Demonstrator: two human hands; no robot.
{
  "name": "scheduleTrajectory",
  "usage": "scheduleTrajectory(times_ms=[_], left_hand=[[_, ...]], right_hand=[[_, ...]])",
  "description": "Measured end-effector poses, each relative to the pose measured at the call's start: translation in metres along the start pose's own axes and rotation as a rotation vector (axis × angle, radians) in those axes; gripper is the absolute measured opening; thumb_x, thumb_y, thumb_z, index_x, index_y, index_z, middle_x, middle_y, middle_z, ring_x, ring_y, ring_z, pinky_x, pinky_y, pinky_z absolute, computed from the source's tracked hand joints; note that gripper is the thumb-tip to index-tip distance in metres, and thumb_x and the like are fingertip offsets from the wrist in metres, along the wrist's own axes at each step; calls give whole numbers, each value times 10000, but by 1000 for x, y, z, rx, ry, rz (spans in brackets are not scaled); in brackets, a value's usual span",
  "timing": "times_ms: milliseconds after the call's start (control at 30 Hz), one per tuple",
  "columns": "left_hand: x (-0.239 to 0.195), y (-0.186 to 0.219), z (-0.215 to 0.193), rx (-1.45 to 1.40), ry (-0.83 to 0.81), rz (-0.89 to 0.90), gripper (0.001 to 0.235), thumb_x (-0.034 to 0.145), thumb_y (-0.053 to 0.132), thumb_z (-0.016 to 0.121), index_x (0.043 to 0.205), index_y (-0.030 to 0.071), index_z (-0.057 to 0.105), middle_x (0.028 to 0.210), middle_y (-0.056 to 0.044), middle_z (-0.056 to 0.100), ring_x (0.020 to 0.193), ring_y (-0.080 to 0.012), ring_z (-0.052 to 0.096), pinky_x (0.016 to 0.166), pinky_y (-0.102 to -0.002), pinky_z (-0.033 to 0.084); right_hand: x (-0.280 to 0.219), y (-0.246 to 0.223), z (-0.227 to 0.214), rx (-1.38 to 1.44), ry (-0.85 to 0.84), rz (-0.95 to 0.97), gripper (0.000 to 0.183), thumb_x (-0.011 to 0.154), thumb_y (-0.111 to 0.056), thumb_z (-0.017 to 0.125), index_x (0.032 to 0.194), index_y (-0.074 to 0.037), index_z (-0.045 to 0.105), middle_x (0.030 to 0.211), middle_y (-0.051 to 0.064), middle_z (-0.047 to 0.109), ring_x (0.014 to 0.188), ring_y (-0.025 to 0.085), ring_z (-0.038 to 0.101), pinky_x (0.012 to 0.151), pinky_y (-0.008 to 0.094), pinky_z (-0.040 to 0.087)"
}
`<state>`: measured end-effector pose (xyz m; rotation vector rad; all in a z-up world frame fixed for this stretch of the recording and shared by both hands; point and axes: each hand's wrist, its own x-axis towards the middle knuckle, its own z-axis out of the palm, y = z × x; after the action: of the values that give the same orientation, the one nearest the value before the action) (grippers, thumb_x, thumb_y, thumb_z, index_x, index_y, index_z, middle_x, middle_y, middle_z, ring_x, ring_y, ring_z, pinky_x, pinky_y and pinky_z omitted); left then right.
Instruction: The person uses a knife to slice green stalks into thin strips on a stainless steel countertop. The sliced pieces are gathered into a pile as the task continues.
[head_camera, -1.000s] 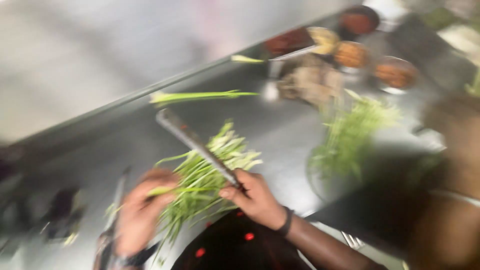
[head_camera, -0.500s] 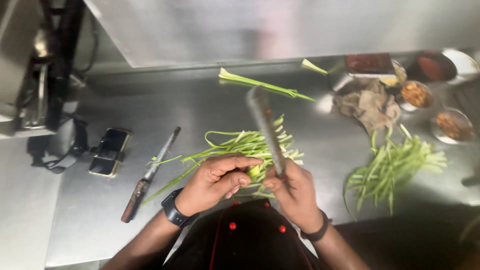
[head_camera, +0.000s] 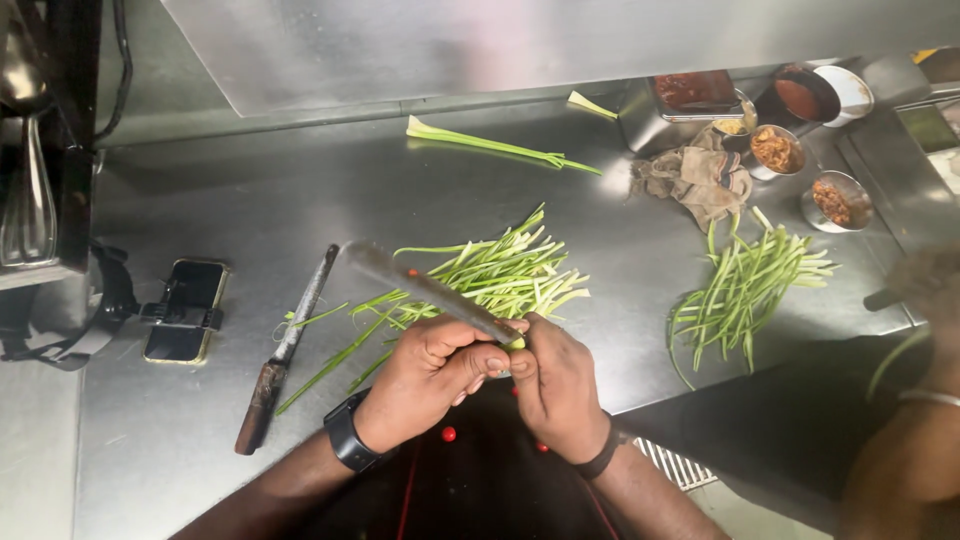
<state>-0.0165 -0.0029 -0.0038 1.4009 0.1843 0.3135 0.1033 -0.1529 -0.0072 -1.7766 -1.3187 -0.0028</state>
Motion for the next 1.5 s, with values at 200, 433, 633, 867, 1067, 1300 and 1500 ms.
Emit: scheduleTrajectory(times_ms=[200, 433, 633, 867, 1067, 1300, 1500], left_hand=[[-10, 11, -7, 79, -55, -90, 343, 944, 108, 657, 1286, 78, 669, 791, 17, 685, 572, -42, 566, 499, -211, 501], [-28, 4, -11, 253, 25, 98, 338, 994, 88, 638, 1325, 64, 703, 773, -5, 687, 688, -58, 618, 661, -235, 542], [-34, 5, -1, 256, 127, -26, 332, 949, 56, 638, 1264, 76, 737, 750, -17, 695, 647, -60, 612, 613, -239, 530], [-37, 9, 8, 300, 149, 46, 348, 941, 43, 644, 1279, 81, 720, 792, -15, 732, 628, -62, 627, 581, -239, 540], [-35, 9, 17, 342, 175, 39, 361, 926, 43, 658, 1279, 88, 720, 770, -13, 707, 614, -65, 624, 559, -244, 530], [-31, 8, 20, 303, 224, 59, 288, 936, 49, 652, 1214, 38, 725, 768, -9, 694, 624, -66, 630, 573, -243, 533], [-22, 7, 16, 217, 175, 148, 171, 994, 83, 655, 1120, -6, 729, 785, -15, 691, 668, -64, 623, 616, -240, 530]], right_hand=[[-7, 5, 6, 159, 91, 229, 462, 1098, -413, 454, 944, -2, 598, 729, 113, 581, 640, 243, 571, 589, 352, 456], [-11, 1, 6, 215, 151, 233, 369, 1066, -349, 524, 1035, 4, 628, 699, 59, 603, 613, 138, 538, 584, 296, 460], [-6, -10, 5, 197, 133, 156, 345, 1065, -325, 537, 1079, 8, 629, 809, 91, 699, 697, 154, 664, 659, 292, 529], [-8, -4, 4, 229, 118, 133, 371, 1074, -317, 504, 1123, 25, 638, 809, 97, 696, 679, 170, 661, 644, 301, 526], [-10, 5, 5, 190, 40, 65, 357, 1085, -310, 489, 1056, 14, 637, 735, 111, 616, 614, 217, 610, 605, 335, 492], [-5, 6, 6, 152, -65, 61, 342, 1066, -306, 523, 961, -1, 637, 701, 124, 613, 578, 259, 616, 568, 356, 477], [-2, 4, 9, 217, -116, 115, 368, 1072, -319, 480, 968, -3, 638, 694, 113, 625, 551, 234, 618, 548, 351, 481]])
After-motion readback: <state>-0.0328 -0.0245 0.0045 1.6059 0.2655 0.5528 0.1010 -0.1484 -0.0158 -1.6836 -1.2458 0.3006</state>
